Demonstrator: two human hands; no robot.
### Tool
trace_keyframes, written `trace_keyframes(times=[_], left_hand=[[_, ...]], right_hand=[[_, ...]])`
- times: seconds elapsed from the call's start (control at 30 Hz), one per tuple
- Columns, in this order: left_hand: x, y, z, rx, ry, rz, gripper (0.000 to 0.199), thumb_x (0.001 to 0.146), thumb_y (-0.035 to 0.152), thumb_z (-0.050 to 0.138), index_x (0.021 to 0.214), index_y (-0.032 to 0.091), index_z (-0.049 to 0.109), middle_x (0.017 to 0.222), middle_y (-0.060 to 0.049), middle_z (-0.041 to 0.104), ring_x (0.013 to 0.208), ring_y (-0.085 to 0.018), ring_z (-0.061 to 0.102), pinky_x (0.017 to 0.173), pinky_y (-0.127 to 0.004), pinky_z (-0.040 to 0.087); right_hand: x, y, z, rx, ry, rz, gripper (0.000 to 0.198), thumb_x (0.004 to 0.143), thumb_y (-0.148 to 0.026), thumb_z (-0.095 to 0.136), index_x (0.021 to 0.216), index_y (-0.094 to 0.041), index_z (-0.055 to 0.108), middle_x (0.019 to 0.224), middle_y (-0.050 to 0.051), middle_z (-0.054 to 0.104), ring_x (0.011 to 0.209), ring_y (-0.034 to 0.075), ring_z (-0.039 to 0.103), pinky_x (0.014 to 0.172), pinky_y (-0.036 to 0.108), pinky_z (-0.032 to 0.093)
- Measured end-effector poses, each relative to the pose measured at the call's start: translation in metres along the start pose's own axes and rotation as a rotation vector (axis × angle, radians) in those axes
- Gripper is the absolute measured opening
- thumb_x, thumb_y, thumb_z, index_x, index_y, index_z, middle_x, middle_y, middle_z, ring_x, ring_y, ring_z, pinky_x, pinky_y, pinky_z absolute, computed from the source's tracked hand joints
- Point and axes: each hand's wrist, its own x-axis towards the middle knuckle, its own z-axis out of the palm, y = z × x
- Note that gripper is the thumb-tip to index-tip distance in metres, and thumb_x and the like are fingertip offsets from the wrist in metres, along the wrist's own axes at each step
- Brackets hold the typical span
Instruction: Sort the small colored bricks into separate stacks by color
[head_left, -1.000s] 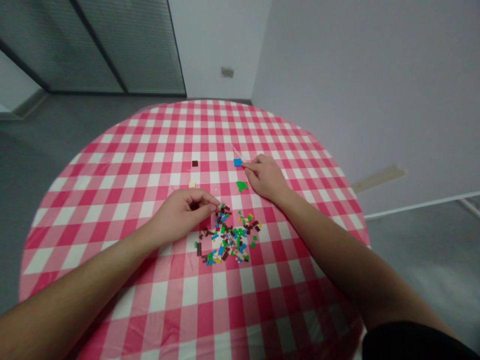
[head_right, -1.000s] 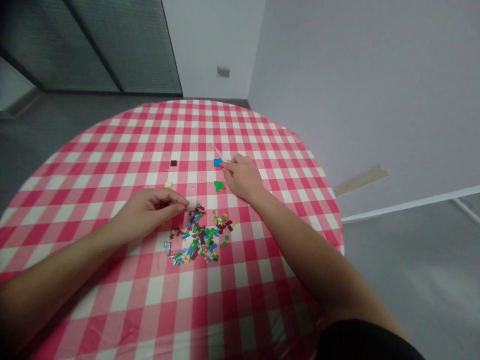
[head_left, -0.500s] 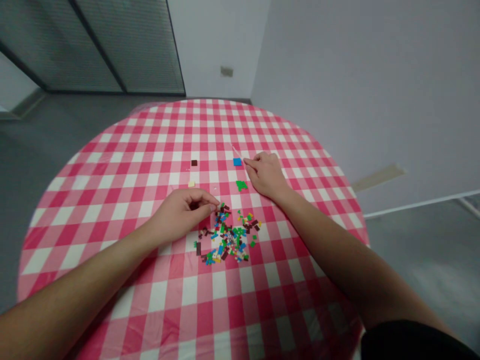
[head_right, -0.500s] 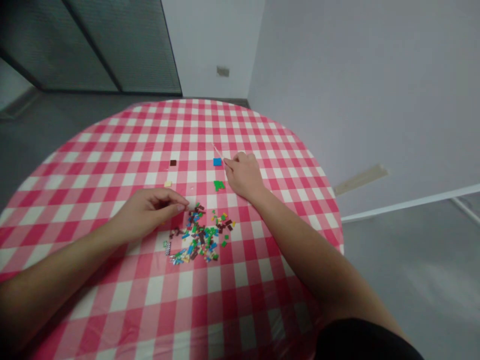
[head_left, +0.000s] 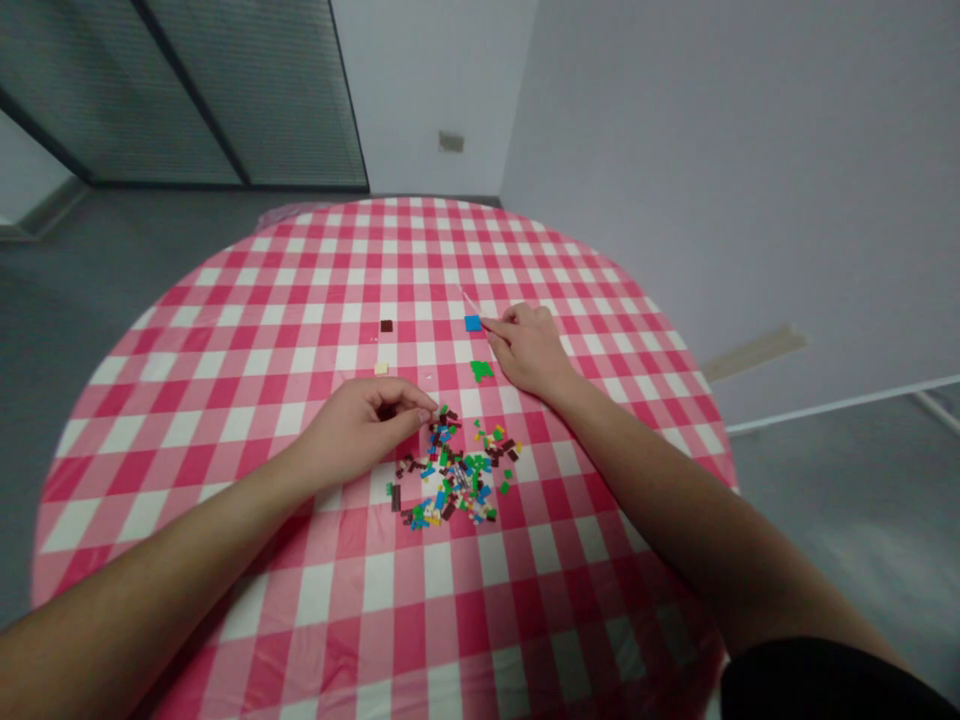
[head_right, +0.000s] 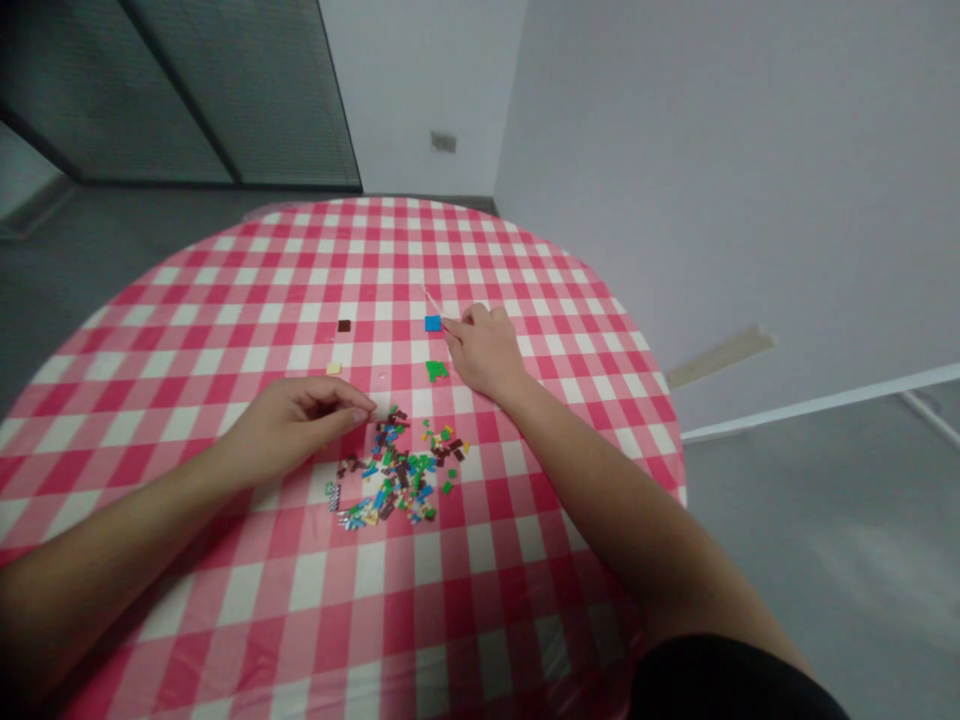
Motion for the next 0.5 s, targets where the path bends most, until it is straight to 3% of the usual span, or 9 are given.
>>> trace_keyframes(times=[0.23,0.5], left_hand=[[0.0003,-0.0003,-0.0001,0.007,0.002,0.006,0.022,0.082,0.04,0.07,0.092,0.022,0.08,0.092,-0.009,0.081,0.078,-0.023,0.072,0.069,-0.036,0.058],[0.0012,-0.0003,-0.0007,-0.016,-0.009,0.004,0.023,0.081,0.039,0.069,0.09,0.021,0.08,0.092,-0.009,0.081,0.079,-0.023,0.073,0.071,-0.036,0.058]], right_hand=[[-0.0001,-0.0021,-0.0019,-0.024,-0.029,0.02,0.042,0.106,-0.031,0.043,0.133,-0.022,0.074,0.111,0.016,0.062,0.1,0.032,0.051,0.089,0.048,0.038],[-0.0021,0.0001,0.0004,0.01,0.063,0.004,0.039,0.103,-0.029,0.047,0.121,-0.02,0.08,0.099,0.014,0.066,0.089,0.028,0.053,0.087,0.046,0.039]])
